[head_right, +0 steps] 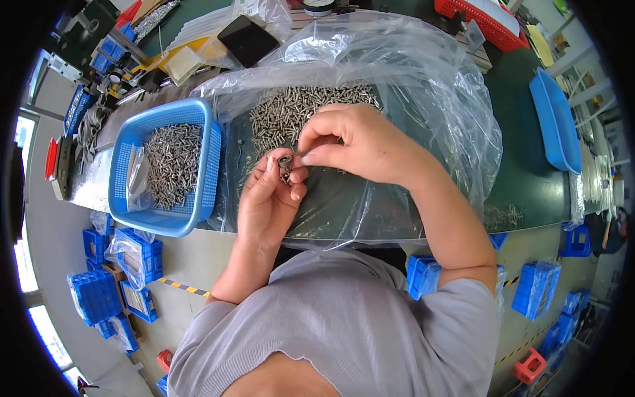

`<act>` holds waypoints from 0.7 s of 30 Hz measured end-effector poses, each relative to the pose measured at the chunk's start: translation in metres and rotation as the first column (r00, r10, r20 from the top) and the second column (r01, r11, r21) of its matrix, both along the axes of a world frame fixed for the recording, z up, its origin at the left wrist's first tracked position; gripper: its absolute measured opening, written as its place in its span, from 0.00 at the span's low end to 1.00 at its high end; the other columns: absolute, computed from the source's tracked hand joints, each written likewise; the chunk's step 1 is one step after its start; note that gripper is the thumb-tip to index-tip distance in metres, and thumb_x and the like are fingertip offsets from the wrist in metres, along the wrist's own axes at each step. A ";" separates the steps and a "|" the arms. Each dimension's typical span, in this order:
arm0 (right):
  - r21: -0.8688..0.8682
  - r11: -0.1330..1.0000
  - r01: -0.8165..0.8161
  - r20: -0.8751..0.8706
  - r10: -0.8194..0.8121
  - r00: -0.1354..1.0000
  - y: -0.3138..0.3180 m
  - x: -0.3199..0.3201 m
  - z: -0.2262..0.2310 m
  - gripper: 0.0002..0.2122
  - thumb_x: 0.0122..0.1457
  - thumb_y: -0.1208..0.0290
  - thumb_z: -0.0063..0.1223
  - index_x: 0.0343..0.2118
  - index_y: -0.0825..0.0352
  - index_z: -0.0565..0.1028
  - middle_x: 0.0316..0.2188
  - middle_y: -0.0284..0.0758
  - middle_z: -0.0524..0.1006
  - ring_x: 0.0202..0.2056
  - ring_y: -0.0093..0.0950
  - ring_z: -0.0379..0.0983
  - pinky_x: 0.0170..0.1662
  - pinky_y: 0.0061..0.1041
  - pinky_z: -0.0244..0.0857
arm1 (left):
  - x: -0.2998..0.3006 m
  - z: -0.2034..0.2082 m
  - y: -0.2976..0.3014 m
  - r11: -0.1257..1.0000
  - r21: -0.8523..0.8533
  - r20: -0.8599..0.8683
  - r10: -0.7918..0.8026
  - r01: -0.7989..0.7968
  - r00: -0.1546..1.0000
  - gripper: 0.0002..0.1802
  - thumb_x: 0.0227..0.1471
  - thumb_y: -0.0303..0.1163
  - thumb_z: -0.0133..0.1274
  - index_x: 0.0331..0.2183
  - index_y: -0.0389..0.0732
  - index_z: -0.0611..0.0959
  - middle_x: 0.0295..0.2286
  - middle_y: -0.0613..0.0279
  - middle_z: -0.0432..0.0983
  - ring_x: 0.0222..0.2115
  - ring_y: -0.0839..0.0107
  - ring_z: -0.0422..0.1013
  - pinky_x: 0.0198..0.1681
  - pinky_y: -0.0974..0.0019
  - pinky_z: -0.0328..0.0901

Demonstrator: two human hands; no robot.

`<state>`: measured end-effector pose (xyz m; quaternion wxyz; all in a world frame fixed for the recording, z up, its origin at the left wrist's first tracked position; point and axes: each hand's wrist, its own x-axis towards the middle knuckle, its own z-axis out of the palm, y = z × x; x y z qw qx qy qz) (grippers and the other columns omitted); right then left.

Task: Inspecting and sorting small metal components and springs at a workstation.

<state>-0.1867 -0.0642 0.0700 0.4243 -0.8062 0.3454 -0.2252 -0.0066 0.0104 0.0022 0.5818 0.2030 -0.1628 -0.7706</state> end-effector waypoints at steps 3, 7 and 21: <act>-0.124 0.992 0.003 -0.328 -0.044 0.944 0.000 -0.010 0.008 0.10 0.42 0.74 0.61 0.30 0.66 0.74 0.25 0.33 0.72 0.27 0.28 0.70 0.31 0.26 0.63 | 0.001 -0.002 0.000 1.000 -0.022 -0.020 0.005 -0.006 1.000 0.13 0.58 0.33 0.45 0.43 0.38 0.75 0.35 0.58 0.69 0.32 0.72 0.63 0.30 0.73 0.61; -0.177 0.984 -0.032 -0.546 -0.071 0.835 0.005 -0.010 0.002 0.13 0.40 0.70 0.62 0.30 0.63 0.72 0.25 0.33 0.74 0.29 0.34 0.73 0.32 0.32 0.64 | 0.003 -0.003 0.000 0.999 -0.040 -0.032 -0.008 0.007 0.999 0.13 0.58 0.33 0.45 0.43 0.38 0.75 0.36 0.57 0.68 0.32 0.72 0.62 0.30 0.74 0.60; -0.374 0.907 0.195 -0.118 -0.255 0.960 -0.015 -0.007 -0.020 0.09 0.45 0.74 0.58 0.29 0.67 0.72 0.28 0.36 0.73 0.28 0.33 0.72 0.32 0.29 0.65 | 0.002 -0.007 -0.002 0.998 -0.060 -0.064 -0.017 0.013 0.998 0.11 0.58 0.34 0.46 0.41 0.41 0.76 0.35 0.59 0.70 0.32 0.73 0.65 0.31 0.71 0.63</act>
